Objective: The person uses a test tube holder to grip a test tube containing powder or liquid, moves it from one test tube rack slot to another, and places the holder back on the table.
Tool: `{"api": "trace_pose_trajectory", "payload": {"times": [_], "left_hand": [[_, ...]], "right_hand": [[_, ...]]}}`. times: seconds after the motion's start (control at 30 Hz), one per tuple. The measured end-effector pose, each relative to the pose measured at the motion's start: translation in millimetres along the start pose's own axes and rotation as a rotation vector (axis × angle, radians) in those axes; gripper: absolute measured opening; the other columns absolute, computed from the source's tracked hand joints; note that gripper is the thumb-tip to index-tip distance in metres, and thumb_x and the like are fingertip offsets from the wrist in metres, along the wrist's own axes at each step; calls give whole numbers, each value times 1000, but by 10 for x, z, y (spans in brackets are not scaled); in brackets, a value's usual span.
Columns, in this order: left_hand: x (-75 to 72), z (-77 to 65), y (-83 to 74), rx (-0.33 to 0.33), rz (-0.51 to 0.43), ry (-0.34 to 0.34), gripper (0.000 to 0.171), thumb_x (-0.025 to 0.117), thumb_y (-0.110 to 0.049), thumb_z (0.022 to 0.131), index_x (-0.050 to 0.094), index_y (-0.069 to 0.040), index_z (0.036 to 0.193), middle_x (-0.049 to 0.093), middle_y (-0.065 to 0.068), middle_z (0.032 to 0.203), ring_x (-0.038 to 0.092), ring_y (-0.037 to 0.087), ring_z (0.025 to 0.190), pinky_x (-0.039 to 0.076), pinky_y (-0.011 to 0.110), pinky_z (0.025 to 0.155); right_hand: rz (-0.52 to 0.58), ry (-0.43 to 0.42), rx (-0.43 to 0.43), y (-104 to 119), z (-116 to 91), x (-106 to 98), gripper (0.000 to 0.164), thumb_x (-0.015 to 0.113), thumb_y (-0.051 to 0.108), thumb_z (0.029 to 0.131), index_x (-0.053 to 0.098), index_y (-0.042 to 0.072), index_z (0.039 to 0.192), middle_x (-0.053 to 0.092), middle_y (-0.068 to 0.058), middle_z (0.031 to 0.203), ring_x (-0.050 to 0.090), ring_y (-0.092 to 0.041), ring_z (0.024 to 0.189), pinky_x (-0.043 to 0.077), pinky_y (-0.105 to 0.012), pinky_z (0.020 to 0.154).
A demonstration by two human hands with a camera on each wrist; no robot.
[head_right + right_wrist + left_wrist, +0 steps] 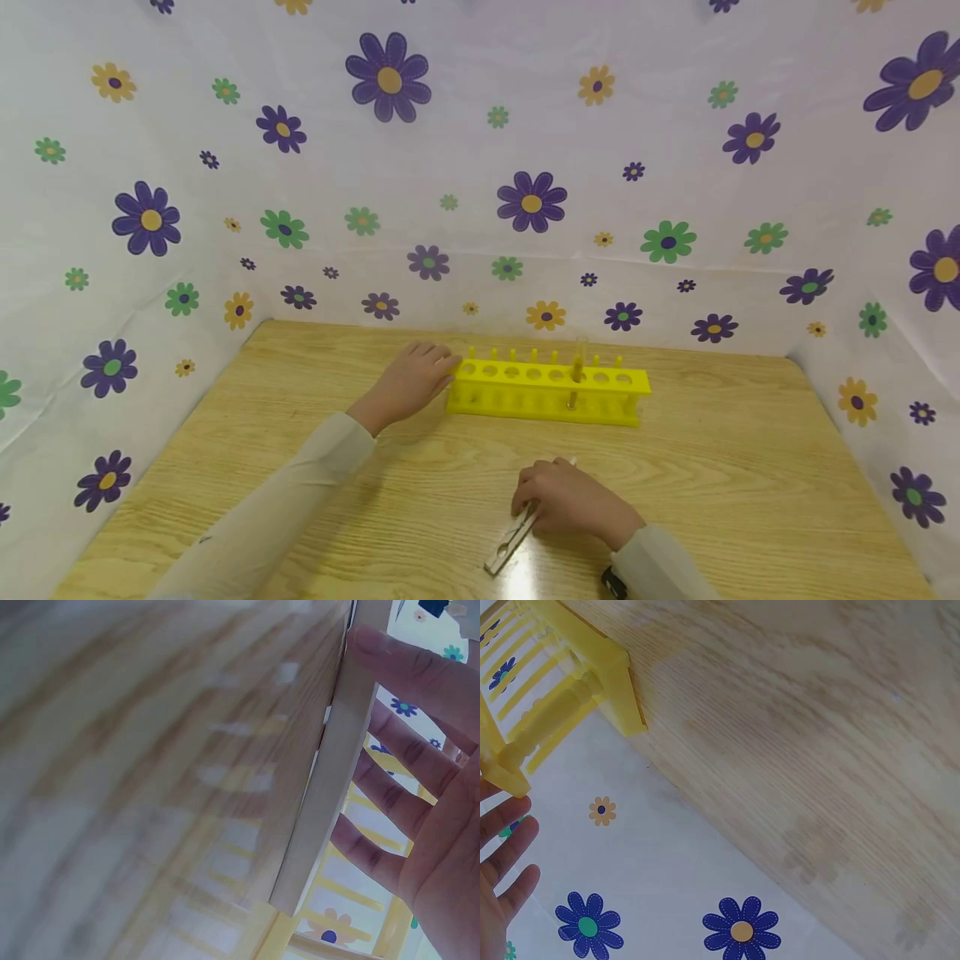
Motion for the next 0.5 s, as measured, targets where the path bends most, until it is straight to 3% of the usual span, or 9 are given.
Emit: {"api": "trace_pose_trajectory", "payload": {"times": [0.23, 0.5], "left_hand": [[-8, 25, -11, 25, 54, 26, 21, 50, -28, 97, 55, -15, 114, 59, 3, 109, 57, 22, 103, 45, 39, 97], [-23, 49, -12, 36, 103, 20, 19, 52, -26, 97, 56, -14, 110, 61, 2, 105, 58, 21, 98, 47, 37, 94]], "right_hand": [[1, 11, 9, 6, -5, 5, 31, 81, 14, 70, 70, 25, 97, 63, 13, 93, 54, -1, 84, 43, -29, 76], [-70, -19, 20, 4, -2, -54, 43, 81, 23, 71, 66, 20, 111, 64, 6, 111, 60, -12, 99, 49, -42, 87]]}}
Point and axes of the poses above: each hand's wrist, its own z-axis towards the middle knuckle, its own x-axis out of the palm, y = z × x, the point moved 5 cm from there along z, towards the middle knuckle
